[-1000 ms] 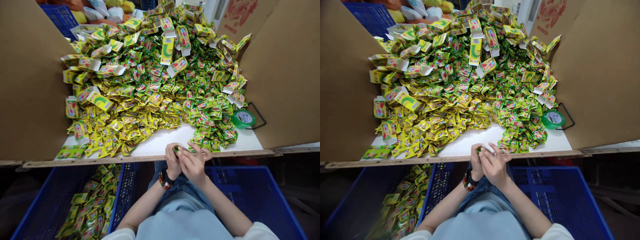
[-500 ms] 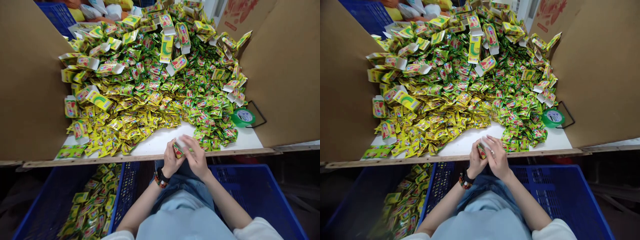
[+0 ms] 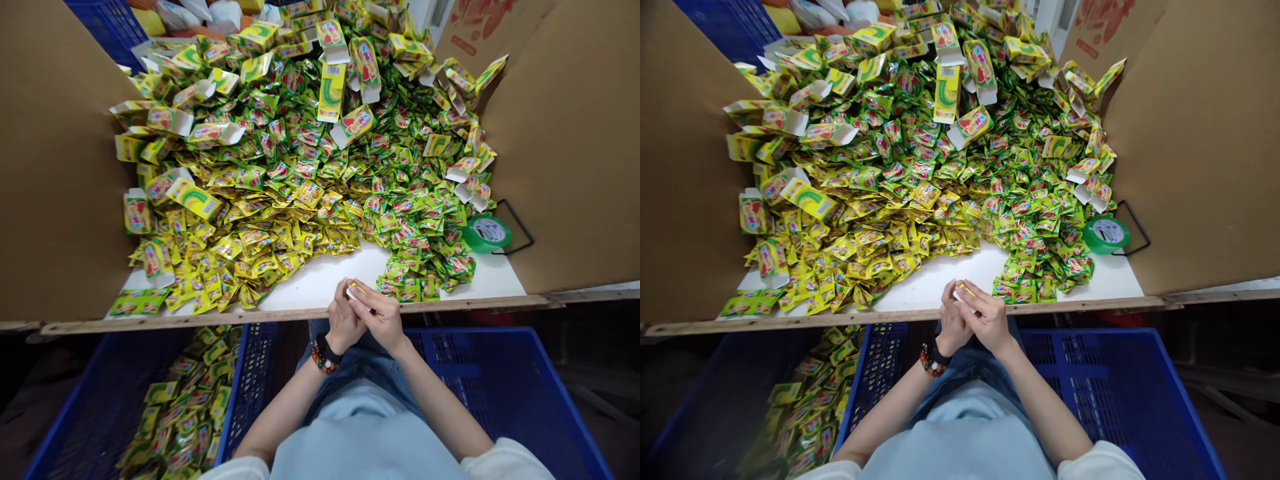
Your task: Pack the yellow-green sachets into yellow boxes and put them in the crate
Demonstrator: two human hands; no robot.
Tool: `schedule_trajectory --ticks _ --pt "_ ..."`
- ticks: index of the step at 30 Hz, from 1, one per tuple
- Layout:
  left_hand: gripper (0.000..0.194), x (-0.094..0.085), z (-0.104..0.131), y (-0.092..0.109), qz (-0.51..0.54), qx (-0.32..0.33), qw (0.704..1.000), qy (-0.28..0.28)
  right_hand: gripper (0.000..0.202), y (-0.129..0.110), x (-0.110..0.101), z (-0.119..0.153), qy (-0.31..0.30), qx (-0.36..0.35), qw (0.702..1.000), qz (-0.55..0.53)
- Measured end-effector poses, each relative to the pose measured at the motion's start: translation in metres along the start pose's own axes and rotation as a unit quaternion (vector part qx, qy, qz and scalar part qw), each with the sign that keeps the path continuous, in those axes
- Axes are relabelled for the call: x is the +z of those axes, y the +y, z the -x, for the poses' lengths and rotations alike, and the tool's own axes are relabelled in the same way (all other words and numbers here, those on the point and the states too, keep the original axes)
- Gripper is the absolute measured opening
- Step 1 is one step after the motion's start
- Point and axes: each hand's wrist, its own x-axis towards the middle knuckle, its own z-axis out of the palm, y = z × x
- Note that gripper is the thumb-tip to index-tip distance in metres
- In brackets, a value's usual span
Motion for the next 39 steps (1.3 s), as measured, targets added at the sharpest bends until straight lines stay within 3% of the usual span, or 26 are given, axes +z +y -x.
schedule_trajectory --ticks 5,10,15,20,23,25,27,29,31,32,34,35,36,37,39 --pt "0.059 -0.002 -0.002 0.003 -0.003 -0.041 0.999 -0.032 0.029 -0.001 0.004 -0.004 0.022 0.061 0.998 -0.014" --pt "0.062 0.001 -0.005 0.005 -0.018 -0.044 0.999 -0.020 0.026 -0.004 -0.004 -0.012 -0.013 0.072 0.997 -0.023" --pt "0.063 0.002 -0.005 0.004 -0.031 -0.031 0.999 -0.016 0.025 -0.004 -0.005 -0.012 0.051 0.070 0.996 0.023" --pt "0.055 0.002 -0.002 0.002 -0.018 -0.014 1.000 -0.011 0.039 0.004 -0.004 -0.003 -0.052 -0.019 0.997 0.053" --pt "0.055 0.006 -0.003 0.002 -0.007 -0.012 0.999 -0.030 0.040 0.005 -0.005 0.001 -0.082 -0.025 0.994 0.071" --pt "0.056 -0.001 -0.003 0.000 -0.005 -0.010 0.999 -0.037 0.038 0.005 -0.008 0.003 -0.103 -0.027 0.993 0.055" --pt "0.056 -0.030 -0.001 -0.007 -0.037 -0.029 0.999 0.015 0.038 0.007 -0.017 0.001 -0.109 -0.027 0.993 0.036" --pt "0.050 -0.084 0.007 -0.018 -0.125 -0.096 0.978 0.139 0.038 0.013 -0.032 -0.004 -0.058 -0.009 0.994 0.089" --pt "0.048 -0.152 0.018 -0.030 -0.275 -0.201 0.896 0.285 0.034 0.022 -0.049 -0.015 0.043 0.020 0.967 0.250" --pt "0.048 -0.186 0.023 -0.034 -0.343 -0.250 0.846 0.322 0.033 0.027 -0.057 -0.021 0.065 0.027 0.940 0.335" --pt "0.052 -0.237 0.029 -0.040 -0.424 -0.305 0.783 0.338 0.030 0.033 -0.068 -0.033 0.035 0.029 0.885 0.464" --pt "0.051 -0.251 0.028 -0.042 -0.442 -0.312 0.771 0.336 0.028 0.035 -0.070 -0.037 0.003 0.030 0.860 0.510" --pt "0.047 -0.256 0.025 -0.044 -0.444 -0.308 0.777 0.322 0.025 0.035 -0.070 -0.041 -0.031 0.032 0.838 0.543" --pt "0.040 -0.253 0.019 -0.046 -0.434 -0.298 0.797 0.298 0.023 0.035 -0.068 -0.044 -0.061 0.035 0.822 0.566" --pt "0.028 -0.230 0.002 -0.051 -0.392 -0.271 0.853 0.213 0.020 0.032 -0.064 -0.046 -0.096 0.042 0.805 0.584"
